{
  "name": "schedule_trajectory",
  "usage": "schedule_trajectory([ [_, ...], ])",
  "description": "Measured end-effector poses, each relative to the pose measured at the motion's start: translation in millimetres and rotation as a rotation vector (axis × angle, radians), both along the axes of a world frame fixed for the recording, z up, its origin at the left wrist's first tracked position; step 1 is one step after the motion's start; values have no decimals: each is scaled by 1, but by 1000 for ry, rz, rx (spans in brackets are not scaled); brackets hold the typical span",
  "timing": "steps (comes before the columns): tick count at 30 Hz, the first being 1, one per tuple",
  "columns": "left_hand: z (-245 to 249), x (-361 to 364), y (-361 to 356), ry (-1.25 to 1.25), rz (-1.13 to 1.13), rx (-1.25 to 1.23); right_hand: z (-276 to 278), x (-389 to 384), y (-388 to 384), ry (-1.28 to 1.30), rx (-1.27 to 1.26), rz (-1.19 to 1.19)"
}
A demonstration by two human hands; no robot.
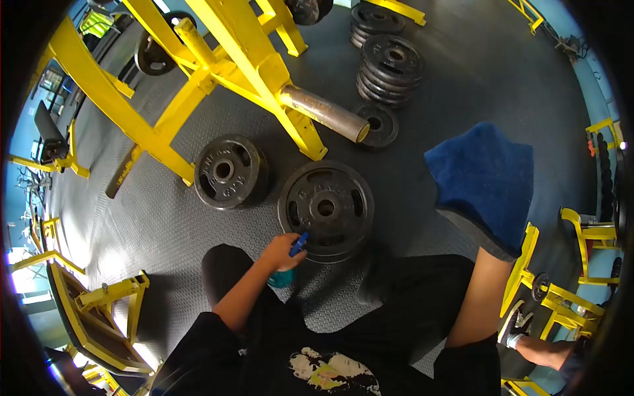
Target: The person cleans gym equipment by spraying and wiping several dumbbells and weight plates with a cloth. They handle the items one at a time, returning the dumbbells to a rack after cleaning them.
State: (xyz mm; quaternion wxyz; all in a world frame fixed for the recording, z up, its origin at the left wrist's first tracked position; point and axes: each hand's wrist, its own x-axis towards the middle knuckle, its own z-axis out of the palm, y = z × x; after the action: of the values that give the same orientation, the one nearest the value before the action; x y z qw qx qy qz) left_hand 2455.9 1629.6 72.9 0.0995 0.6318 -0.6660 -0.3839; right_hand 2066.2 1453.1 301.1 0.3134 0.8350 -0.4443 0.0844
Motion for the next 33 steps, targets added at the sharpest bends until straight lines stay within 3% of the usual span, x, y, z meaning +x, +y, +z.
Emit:
schedule_trajectory([
  [1, 1, -5, 4, 32, 35, 55, -5, -4, 3, -113, -53, 171],
  [2, -1, -7, 9, 64, 67, 114, 1, 2, 3, -123, -61, 159],
  [4, -8, -10, 17, 48, 100, 65, 19, 12, 3, -558, 459, 110],
  [10, -29, -11, 46, 62, 221, 88, 49, 49, 29, -216, 92, 235],
  [12, -30, -11, 47, 32, 192, 143, 41, 43, 35, -230, 91, 213],
  [20, -33, -61, 14, 379, 100, -67, 9, 8, 52, -335, 124, 66],
  [23, -43, -83, -5, 357, 74, -206, -2, -18, 61, -377, 132, 10],
  [27, -49, -93, -21, 274, 217, 87, -13, -30, 61, -420, 143, -55],
  [33, -42, -57, -13, 327, 366, -322, -36, -60, 59, -430, 99, -122],
])
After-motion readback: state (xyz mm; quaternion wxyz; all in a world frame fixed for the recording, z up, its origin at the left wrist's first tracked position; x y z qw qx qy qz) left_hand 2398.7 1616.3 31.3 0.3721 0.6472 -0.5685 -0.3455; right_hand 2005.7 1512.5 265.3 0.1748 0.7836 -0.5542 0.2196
